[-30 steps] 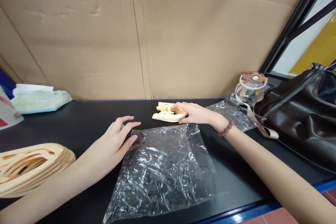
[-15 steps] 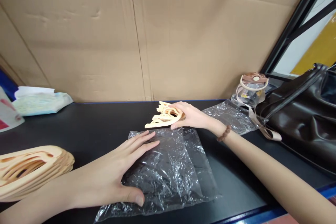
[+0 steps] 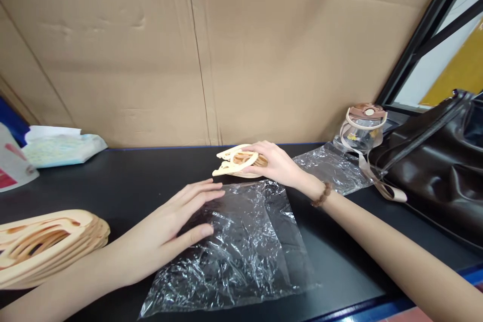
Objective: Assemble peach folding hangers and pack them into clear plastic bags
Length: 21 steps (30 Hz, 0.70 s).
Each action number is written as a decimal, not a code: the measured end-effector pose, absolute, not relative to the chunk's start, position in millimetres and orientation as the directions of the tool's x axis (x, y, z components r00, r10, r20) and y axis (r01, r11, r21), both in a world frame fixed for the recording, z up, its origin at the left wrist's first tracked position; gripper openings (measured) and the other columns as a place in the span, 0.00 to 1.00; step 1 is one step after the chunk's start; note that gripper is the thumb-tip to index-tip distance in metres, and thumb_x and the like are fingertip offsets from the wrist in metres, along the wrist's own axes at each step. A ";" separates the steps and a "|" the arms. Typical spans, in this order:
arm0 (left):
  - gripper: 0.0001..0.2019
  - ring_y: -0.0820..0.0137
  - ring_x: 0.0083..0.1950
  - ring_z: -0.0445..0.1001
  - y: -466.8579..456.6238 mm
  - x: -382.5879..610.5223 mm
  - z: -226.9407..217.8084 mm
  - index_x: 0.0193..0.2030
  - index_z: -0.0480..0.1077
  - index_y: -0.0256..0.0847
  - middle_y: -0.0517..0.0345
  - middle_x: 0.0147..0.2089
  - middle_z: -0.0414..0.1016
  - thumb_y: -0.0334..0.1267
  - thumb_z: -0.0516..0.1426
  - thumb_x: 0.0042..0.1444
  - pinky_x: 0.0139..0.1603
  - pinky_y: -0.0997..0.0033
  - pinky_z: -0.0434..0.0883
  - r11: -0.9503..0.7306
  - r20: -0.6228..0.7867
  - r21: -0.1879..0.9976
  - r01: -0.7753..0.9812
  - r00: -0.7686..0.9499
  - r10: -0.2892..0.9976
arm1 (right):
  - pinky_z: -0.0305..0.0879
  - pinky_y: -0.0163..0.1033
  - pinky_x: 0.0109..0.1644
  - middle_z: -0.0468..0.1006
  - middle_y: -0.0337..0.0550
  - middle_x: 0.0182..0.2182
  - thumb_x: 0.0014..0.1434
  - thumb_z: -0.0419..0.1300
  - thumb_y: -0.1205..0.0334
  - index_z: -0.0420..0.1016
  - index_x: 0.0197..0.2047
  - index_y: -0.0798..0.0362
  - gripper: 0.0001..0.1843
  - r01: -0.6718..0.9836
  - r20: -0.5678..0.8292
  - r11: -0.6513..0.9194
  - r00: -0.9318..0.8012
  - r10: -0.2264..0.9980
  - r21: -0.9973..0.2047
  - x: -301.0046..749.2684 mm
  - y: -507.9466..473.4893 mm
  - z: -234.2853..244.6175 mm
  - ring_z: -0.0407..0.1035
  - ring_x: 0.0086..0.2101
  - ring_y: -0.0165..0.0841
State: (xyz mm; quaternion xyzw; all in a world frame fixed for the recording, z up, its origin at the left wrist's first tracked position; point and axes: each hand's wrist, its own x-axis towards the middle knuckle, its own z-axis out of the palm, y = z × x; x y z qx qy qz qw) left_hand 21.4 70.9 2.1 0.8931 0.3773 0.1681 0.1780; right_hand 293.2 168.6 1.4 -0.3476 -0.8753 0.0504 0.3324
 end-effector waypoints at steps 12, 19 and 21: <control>0.37 0.60 0.63 0.62 81.4 20.1 5.7 0.65 0.52 0.48 0.53 0.62 0.63 0.50 0.63 0.53 0.63 0.56 0.61 -0.589 0.532 0.479 0.651 0.319 0.784 | 0.66 0.49 0.56 0.72 0.41 0.56 0.59 0.62 0.49 0.61 0.64 0.40 0.31 0.490 0.626 0.861 -0.632 0.457 -0.135 273.8 96.6 32.6 0.67 0.53 0.39; 0.33 0.60 0.54 0.66 81.6 18.6 10.6 0.61 0.57 0.44 0.53 0.54 0.68 0.52 0.63 0.53 0.54 0.59 0.62 -0.649 0.589 0.182 0.739 0.447 0.674 | 0.62 0.52 0.60 0.67 0.45 0.60 0.59 0.62 0.47 0.57 0.66 0.44 0.36 0.555 0.563 0.829 -0.665 0.492 -0.069 277.9 97.0 29.9 0.62 0.58 0.41; 0.33 0.59 0.53 0.66 80.1 19.1 12.0 0.61 0.57 0.42 0.52 0.54 0.68 0.52 0.62 0.54 0.52 0.60 0.61 -0.660 0.611 0.068 0.748 0.492 0.621 | 0.60 0.56 0.61 0.64 0.48 0.62 0.58 0.63 0.46 0.56 0.67 0.46 0.38 0.585 0.544 0.810 -0.673 0.501 -0.022 275.4 94.8 28.2 0.59 0.60 0.44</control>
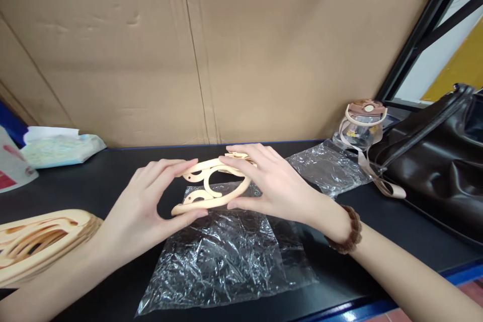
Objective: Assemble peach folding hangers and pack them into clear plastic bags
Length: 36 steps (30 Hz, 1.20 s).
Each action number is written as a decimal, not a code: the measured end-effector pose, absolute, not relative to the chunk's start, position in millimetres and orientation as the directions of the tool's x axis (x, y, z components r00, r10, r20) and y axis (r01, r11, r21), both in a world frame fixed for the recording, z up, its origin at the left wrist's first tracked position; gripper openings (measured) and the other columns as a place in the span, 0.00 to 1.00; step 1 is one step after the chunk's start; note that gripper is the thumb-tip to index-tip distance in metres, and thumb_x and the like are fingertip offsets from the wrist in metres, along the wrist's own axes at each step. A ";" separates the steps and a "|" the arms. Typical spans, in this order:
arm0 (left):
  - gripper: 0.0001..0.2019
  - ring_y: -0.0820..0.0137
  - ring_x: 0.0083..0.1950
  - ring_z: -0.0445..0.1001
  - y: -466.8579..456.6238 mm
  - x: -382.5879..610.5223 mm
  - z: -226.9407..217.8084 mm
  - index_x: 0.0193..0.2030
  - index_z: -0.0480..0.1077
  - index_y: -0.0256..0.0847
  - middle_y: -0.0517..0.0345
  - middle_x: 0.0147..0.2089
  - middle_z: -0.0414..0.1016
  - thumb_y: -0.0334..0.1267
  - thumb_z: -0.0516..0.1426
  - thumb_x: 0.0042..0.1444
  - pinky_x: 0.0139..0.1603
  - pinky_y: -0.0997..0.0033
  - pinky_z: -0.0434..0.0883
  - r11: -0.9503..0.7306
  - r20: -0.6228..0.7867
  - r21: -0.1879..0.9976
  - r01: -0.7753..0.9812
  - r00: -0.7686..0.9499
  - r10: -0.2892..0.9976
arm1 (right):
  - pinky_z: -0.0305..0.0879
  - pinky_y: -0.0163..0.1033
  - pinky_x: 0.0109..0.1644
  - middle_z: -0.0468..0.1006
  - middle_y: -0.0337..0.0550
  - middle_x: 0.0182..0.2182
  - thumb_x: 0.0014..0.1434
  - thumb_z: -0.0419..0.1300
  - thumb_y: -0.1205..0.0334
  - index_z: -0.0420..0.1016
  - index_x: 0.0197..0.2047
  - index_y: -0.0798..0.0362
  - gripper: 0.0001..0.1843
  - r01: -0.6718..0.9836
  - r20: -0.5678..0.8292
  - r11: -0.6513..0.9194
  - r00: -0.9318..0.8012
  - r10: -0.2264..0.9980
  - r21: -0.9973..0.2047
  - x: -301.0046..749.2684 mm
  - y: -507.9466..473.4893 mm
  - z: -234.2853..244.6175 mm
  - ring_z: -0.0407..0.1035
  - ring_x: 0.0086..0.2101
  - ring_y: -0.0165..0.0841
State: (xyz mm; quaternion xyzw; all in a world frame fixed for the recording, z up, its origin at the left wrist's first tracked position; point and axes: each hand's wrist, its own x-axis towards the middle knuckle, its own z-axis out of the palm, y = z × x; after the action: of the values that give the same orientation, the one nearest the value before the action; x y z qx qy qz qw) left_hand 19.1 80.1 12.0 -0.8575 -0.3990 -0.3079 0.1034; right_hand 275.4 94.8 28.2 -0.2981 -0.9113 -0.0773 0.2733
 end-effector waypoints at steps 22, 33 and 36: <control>0.11 0.60 0.41 0.74 67.4 42.1 8.1 0.35 0.74 0.42 0.61 0.27 0.70 0.47 0.61 0.53 0.49 0.62 0.69 -0.137 0.076 0.957 0.257 0.233 0.969 | 0.66 0.51 0.56 0.64 0.59 0.61 0.64 0.54 0.61 0.53 0.66 0.54 0.29 0.581 0.599 0.755 -0.733 0.323 0.304 239.2 65.8 6.3 0.62 0.57 0.46; 0.23 0.59 0.56 0.69 70.0 36.6 10.9 0.51 0.71 0.46 0.58 0.52 0.74 0.59 0.47 0.62 0.58 0.59 0.63 -0.287 0.205 0.887 0.363 0.248 0.947 | 0.66 0.51 0.54 0.68 0.53 0.56 0.58 0.59 0.63 0.53 0.66 0.53 0.35 0.697 0.647 0.695 -0.615 0.450 0.179 265.6 76.7 38.6 0.65 0.53 0.45; 0.25 0.59 0.63 0.62 75.7 32.9 3.7 0.55 0.67 0.49 0.59 0.59 0.69 0.60 0.44 0.63 0.66 0.53 0.54 -0.267 0.182 0.833 0.484 0.215 0.959 | 0.67 0.53 0.53 0.70 0.51 0.54 0.57 0.60 0.57 0.54 0.67 0.53 0.37 0.792 0.520 0.605 -0.553 0.651 0.084 306.3 88.9 58.5 0.67 0.51 0.46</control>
State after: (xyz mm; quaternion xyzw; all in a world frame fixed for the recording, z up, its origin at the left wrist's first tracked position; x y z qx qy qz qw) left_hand 32.9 75.7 3.7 -0.7078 -0.5098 -0.3638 -0.3267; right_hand 306.3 88.9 58.5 -0.4159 -0.8672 -0.1563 0.2249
